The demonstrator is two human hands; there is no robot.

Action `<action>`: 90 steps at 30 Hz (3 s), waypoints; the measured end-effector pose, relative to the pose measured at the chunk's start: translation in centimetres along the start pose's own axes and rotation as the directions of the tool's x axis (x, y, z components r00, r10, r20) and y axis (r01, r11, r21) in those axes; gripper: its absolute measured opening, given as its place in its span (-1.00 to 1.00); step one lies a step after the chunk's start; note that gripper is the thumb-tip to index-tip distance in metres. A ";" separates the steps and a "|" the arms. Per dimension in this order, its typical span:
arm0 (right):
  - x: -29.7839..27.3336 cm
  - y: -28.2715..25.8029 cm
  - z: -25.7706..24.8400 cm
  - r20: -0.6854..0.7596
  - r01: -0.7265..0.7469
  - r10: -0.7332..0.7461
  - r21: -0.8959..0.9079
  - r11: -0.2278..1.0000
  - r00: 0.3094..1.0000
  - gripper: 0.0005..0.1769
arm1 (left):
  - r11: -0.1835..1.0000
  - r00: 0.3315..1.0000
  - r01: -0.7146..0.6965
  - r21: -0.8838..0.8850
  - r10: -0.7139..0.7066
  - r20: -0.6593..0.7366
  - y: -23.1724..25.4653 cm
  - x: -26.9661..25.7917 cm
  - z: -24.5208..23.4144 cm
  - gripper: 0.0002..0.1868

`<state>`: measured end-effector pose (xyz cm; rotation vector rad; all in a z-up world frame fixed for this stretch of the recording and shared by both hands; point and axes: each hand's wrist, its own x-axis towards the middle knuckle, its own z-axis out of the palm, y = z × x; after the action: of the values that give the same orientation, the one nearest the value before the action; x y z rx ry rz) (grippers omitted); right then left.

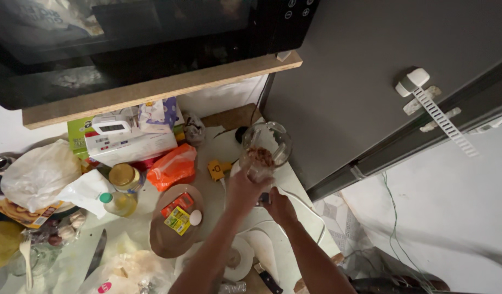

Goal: The person loads chunks of food into a blender jar, pressing the pieces down by hand, then seats the jar on the blender base and operates the blender. Afterwards they unwrap foil-wrapped items on the cutting board and peel and handle the contents by hand.

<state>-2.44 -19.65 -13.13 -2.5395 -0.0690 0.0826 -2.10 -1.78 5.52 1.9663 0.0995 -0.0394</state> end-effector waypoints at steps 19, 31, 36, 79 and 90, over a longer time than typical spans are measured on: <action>-1.7 2.5 4.0 0.077 -0.231 0.239 -0.104 0.967 0.968 -0.67 | 0.972 0.974 -0.227 -0.057 0.225 -0.030 -6.2 -5.8 1.9 -0.57; -2.1 2.2 3.8 0.074 -0.132 0.145 -0.162 0.978 0.987 -0.73 | 0.969 0.970 -0.243 -0.046 0.243 -0.016 -6.1 -5.7 1.6 -0.56; -1.9 1.4 3.5 0.071 -0.144 0.156 -0.152 0.978 0.985 -0.72 | 0.985 0.984 -0.171 -0.029 0.172 0.036 -5.7 -5.4 1.4 -0.52; -16.6 -7.8 -17.8 0.397 -0.266 0.301 -0.141 0.954 0.867 -0.81 | 0.977 0.979 -0.203 -0.068 0.204 0.009 -6.0 -4.7 1.8 -0.49; -2.9 -20.8 -24.7 0.239 0.372 -0.295 -0.732 0.571 0.925 -0.77 | 0.976 0.978 -0.210 -0.062 0.208 -0.034 -5.3 -4.5 1.7 -0.51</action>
<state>-4.14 -16.57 19.08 -3.3248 -0.7907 0.0140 -7.03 -1.52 0.32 1.9021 -0.0878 0.1268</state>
